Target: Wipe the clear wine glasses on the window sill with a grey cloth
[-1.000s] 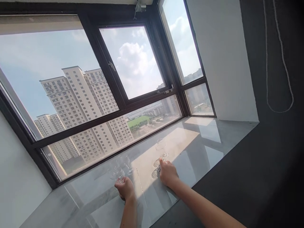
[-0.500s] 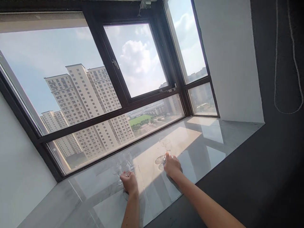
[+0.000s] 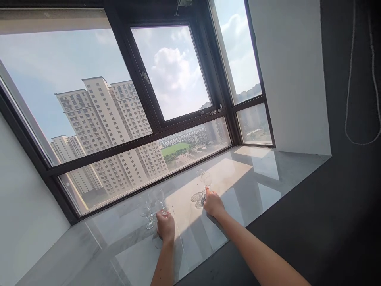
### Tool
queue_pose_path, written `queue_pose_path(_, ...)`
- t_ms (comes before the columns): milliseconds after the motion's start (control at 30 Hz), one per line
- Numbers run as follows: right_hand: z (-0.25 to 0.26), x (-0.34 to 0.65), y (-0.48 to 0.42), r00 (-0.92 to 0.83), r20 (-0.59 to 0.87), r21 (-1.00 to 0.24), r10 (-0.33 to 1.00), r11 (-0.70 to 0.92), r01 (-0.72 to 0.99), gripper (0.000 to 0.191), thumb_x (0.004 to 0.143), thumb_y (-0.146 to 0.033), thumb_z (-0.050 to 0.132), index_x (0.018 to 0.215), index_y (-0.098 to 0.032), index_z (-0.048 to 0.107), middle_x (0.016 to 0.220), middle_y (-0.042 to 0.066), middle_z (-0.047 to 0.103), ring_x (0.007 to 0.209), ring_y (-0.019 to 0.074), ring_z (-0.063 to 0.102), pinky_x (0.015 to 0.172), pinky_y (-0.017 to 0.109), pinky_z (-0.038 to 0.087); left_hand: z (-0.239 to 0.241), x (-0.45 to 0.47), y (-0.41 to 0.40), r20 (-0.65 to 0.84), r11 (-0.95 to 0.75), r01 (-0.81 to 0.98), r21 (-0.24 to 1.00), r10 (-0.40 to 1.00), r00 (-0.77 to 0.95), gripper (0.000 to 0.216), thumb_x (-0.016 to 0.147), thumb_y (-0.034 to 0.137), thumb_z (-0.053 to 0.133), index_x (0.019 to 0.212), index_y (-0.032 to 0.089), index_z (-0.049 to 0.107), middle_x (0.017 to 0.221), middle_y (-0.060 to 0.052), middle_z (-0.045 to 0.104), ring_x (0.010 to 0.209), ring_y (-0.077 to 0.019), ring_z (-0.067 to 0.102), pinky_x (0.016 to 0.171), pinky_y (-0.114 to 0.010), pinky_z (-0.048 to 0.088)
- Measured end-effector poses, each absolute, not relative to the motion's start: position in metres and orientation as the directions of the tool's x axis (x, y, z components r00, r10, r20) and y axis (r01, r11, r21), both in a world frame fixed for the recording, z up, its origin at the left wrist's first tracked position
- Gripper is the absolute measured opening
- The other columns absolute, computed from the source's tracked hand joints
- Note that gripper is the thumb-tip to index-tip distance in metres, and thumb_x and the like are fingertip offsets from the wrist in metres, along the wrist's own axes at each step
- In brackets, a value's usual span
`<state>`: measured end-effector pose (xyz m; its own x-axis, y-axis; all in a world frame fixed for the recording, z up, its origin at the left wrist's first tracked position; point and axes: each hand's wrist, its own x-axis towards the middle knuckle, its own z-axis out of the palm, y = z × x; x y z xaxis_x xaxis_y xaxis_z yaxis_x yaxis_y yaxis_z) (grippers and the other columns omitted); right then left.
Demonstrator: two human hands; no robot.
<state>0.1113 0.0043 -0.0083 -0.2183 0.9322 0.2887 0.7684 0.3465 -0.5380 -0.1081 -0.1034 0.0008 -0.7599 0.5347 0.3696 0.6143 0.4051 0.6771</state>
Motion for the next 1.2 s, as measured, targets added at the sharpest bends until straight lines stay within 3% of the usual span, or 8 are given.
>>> queue_pose_path(100,-0.008,0.111,0.010,-0.251,0.310,-0.538,0.917,0.387,0.749,0.073,0.083,-0.014,0.052,0.153,-0.010,0.035,0.141,0.017,0.057,0.137,0.0283,0.042,0.105,0.033,0.035,0.003,-0.100,-0.104,0.286,0.384,0.545,0.745,0.554,-0.782,0.031,0.089,0.030,0.046,0.119,0.022,0.052,0.094,-0.006,0.071,0.081,-0.0222,0.069,0.071,-0.031,0.047)
queue_pose_path(267,-0.009,0.111,0.015,-0.276,0.330,-0.557,0.903,0.422,0.715,0.073,0.082,-0.014,0.052,0.153,-0.009,0.035,0.145,0.017,0.053,0.137,0.0284,0.042,0.106,0.032,0.035,0.000,-0.095,-0.105,0.280,0.298,0.612,0.732,0.687,-0.670,0.029,0.090,0.027,0.044,0.117,0.021,0.054,0.089,-0.004,0.069,0.077,-0.0193,0.068,0.067,-0.027,0.046)
queue_pose_path(433,-0.010,0.112,0.012,-0.278,0.355,-0.588,0.892,0.445,0.676,0.076,0.080,-0.011,0.052,0.153,-0.010,0.034,0.148,0.016,0.049,0.141,0.0281,0.035,0.108,0.034,0.034,-0.010,-0.095,-0.101,0.349,0.157,0.706,0.691,0.783,-0.515,0.023,0.090,0.022,0.048,0.109,0.021,0.059,0.103,-0.007,0.073,0.095,-0.0189,0.068,0.080,-0.026,0.047)
queue_pose_path(567,-0.013,0.114,0.005,-0.266,0.381,-0.595,0.885,0.455,0.662,0.075,0.078,-0.011,0.053,0.151,-0.010,0.034,0.137,0.017,0.055,0.130,0.0284,0.043,0.107,0.036,0.034,-0.012,-0.093,-0.098,0.372,0.085,0.730,0.678,0.818,-0.440,0.019,0.090,0.020,0.049,0.104,0.022,0.062,0.106,-0.006,0.073,0.097,-0.0176,0.068,0.085,-0.026,0.048)
queue_pose_path(833,-0.015,0.124,-0.007,-0.308,0.387,-0.684,0.869,0.494,0.536,0.081,0.066,-0.008,0.056,0.142,-0.015,0.032,0.108,0.009,0.062,0.107,0.0245,0.051,0.092,0.033,0.040,0.001,-0.084,-0.107,0.542,0.075,0.911,0.405,0.783,-0.305,0.025,0.090,0.018,0.049,0.100,0.024,0.071,0.093,-0.004,0.070,0.095,-0.0209,0.064,0.085,-0.030,0.044)
queue_pose_path(1000,-0.014,0.127,-0.027,-0.404,0.555,-0.644,0.727,0.683,0.344,0.082,0.062,0.002,0.049,0.139,-0.020,0.031,0.107,0.005,0.058,0.100,0.0185,0.053,0.093,0.032,0.042,0.003,-0.079,-0.109,0.537,0.107,0.931,0.349,0.791,-0.292,0.027,0.089,0.021,0.051,0.105,0.023,0.073,0.093,-0.007,0.069,0.097,-0.0248,0.062,0.089,-0.036,0.042)
queue_pose_path(1100,-0.009,0.123,-0.042,-0.509,0.619,-0.555,0.598,0.792,0.255,0.085,0.060,0.005,0.048,0.139,-0.022,0.032,0.115,0.006,0.056,0.109,0.0197,0.051,0.098,0.035,0.041,0.005,-0.072,-0.109,0.542,0.081,0.953,0.291,0.807,-0.233,0.029,0.088,0.018,0.051,0.106,0.022,0.073,0.097,-0.008,0.069,0.099,-0.0257,0.060,0.092,-0.038,0.040)
queue_pose_path(1200,-0.002,0.117,-0.052,-0.586,0.629,-0.457,0.511,0.853,0.253,0.082,0.058,0.005,0.049,0.136,-0.020,0.038,0.120,0.009,0.056,0.114,0.0234,0.048,0.100,0.039,0.041,0.009,-0.060,-0.108,0.512,-0.032,0.968,0.248,0.853,-0.103,0.026,0.084,0.011,0.051,0.093,0.021,0.073,0.092,-0.007,0.068,0.095,-0.0237,0.058,0.087,-0.036,0.041)
